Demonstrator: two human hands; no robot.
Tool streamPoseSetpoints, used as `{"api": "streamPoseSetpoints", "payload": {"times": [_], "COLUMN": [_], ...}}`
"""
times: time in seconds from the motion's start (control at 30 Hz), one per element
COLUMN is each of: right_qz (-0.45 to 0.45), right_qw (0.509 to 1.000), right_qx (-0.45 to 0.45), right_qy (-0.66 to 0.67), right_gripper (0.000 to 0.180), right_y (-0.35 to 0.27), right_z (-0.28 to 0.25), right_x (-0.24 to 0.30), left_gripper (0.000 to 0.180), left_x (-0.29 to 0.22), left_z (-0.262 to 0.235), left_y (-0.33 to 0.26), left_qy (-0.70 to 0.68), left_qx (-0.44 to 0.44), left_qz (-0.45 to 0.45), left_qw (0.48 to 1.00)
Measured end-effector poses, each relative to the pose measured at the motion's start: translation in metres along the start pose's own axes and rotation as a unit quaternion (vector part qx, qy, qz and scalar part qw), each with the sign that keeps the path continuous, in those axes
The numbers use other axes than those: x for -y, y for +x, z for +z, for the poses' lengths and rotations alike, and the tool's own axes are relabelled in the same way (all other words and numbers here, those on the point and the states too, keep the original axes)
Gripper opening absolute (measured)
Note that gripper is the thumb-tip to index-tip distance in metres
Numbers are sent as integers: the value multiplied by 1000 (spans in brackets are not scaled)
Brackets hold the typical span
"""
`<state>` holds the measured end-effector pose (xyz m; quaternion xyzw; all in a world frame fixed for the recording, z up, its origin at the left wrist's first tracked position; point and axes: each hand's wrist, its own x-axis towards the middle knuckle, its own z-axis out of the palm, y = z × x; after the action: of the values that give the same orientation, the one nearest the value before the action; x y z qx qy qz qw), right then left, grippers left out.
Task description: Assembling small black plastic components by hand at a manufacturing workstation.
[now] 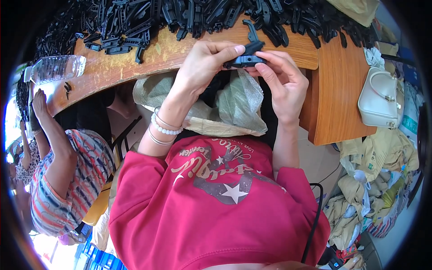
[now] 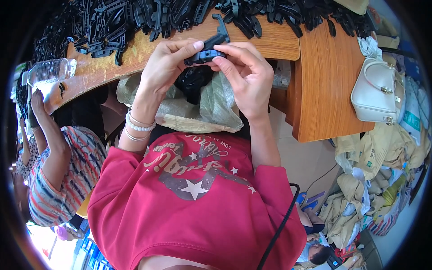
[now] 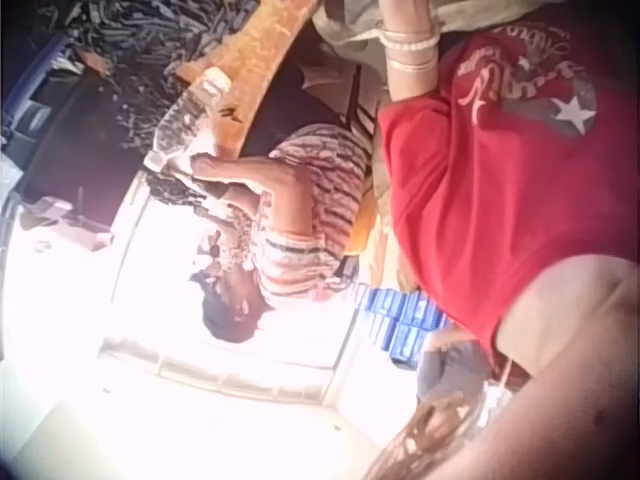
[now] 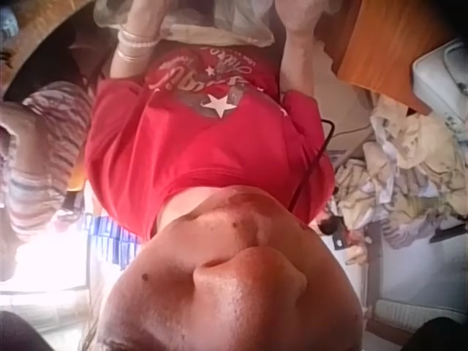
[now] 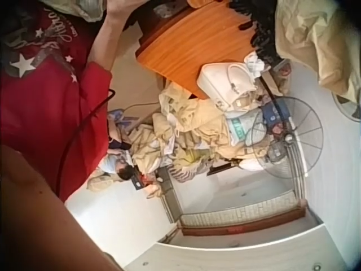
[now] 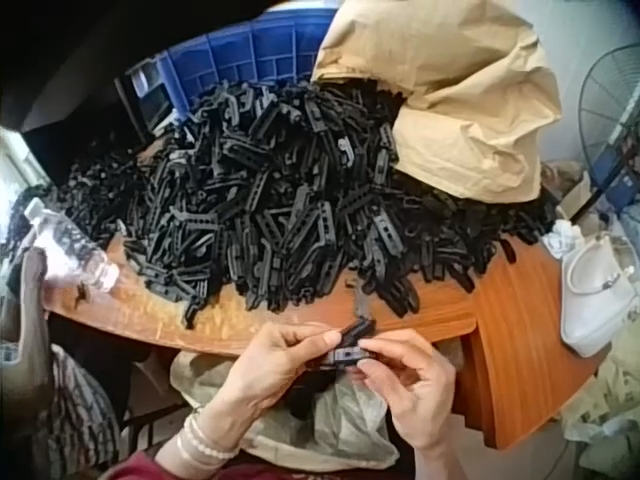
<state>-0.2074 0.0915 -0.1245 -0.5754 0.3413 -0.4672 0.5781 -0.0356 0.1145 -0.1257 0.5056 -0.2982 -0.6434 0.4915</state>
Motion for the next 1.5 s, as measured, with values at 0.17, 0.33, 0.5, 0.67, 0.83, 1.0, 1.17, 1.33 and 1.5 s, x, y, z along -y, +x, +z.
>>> {"api": "streamPoseSetpoints", "payload": {"times": [0.17, 0.33, 0.5, 0.67, 0.83, 1.0, 1.17, 1.33, 1.5], "right_qz": [-40, 26, -5, 41, -140, -117, -139, -98, 25], "right_qw": [992, 998, 992, 980, 914, 871, 753, 885, 999], "right_qx": [-43, -12, 19, 132, -147, -104, -91, -156, -3], "right_qy": [-113, -48, -125, -145, -351, -465, -636, -428, 41], "right_gripper": [20, 35, 29, 12, 12, 22, 24, 15, 24], "right_y": [-5, 4, 3, 4, 36, 62, 57, 38, 11], "right_z": [0, -4, -10, -28, -43, -48, -58, -50, -24], "right_x": [-7, 0, -11, -18, -32, -40, -32, -16, 6], "left_gripper": [29, 32, 34, 38, 29, 22, 17, 15, 19], "left_x": [0, 11, 3, -4, -10, 2, 0, 11, 2], "left_z": [5, 5, 2, -16, -14, 6, 3, 8, 13], "left_y": [-13, -21, -24, -27, 5, 51, 48, 27, 14], "left_qy": [256, 280, 327, 415, 442, 564, 638, 441, 127], "left_qx": [41, -9, -3, 87, 139, 27, -4, -35, 27], "left_qz": [144, 194, 243, 96, 339, 444, 461, 413, 127], "left_qw": [955, 940, 913, 901, 819, 695, 617, 797, 983]}}
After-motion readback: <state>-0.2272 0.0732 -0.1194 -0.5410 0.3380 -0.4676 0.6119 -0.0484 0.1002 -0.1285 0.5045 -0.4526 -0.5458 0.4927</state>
